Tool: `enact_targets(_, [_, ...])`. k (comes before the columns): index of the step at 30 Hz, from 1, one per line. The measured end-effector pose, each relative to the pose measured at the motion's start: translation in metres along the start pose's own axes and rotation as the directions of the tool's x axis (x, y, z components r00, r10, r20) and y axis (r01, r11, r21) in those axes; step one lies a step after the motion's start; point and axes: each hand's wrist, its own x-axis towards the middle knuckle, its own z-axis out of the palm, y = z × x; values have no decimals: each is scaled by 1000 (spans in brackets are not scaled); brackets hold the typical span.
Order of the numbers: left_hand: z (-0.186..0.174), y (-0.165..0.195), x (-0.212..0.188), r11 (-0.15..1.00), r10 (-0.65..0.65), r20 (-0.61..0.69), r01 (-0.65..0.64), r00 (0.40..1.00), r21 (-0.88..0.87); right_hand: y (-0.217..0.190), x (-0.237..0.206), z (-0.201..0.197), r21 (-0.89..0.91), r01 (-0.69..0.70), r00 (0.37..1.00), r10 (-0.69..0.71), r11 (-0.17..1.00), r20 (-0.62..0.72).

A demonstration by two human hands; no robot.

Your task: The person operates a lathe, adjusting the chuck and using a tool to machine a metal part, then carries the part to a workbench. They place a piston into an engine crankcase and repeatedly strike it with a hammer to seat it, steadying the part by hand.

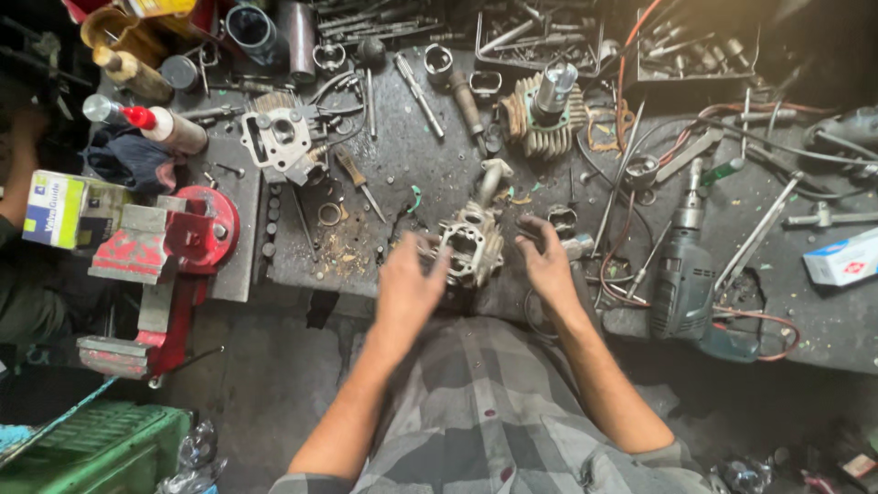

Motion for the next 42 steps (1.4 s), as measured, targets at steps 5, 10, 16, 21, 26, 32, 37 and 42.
enact_targets(5, [7, -38, 30, 996, -67, 120, 74, 990, -48, -1, -16, -2, -93, -159, 985, 164, 983, 55])
enact_targets(10, [31, -50, 32, 997, -72, 127, 74, 989, -14, 1, -34, 17, -398, -264, 952, 303, 879, 36])
enact_targets(16, [32, -45, 34, 974, -164, 104, 178, 981, -139, 9, -35, 21, -338, 225, 974, -201, 914, 107])
enact_targets(21, [37, -33, 21, 959, -190, 123, 211, 974, -189, 0, -29, 12, -346, 125, 992, -110, 930, 61])
enact_targets(26, [34, -39, 17, 946, -226, 148, 253, 963, -200, -8, -33, 5, -380, -41, 993, 78, 924, 84])
enact_targets(32, [30, -48, 22, 955, -206, 233, 247, 950, -164, -5, -35, -2, -365, 31, 989, 25, 931, 148])
enact_targets(37, [28, -48, 30, 970, -198, 284, 230, 938, -84, -10, -29, -9, -241, 72, 978, -22, 968, 206])
enact_targets(42, [21, -45, 36, 962, -191, 386, 250, 903, -111, -21, -30, -13, -432, 2, 971, 102, 902, 218])
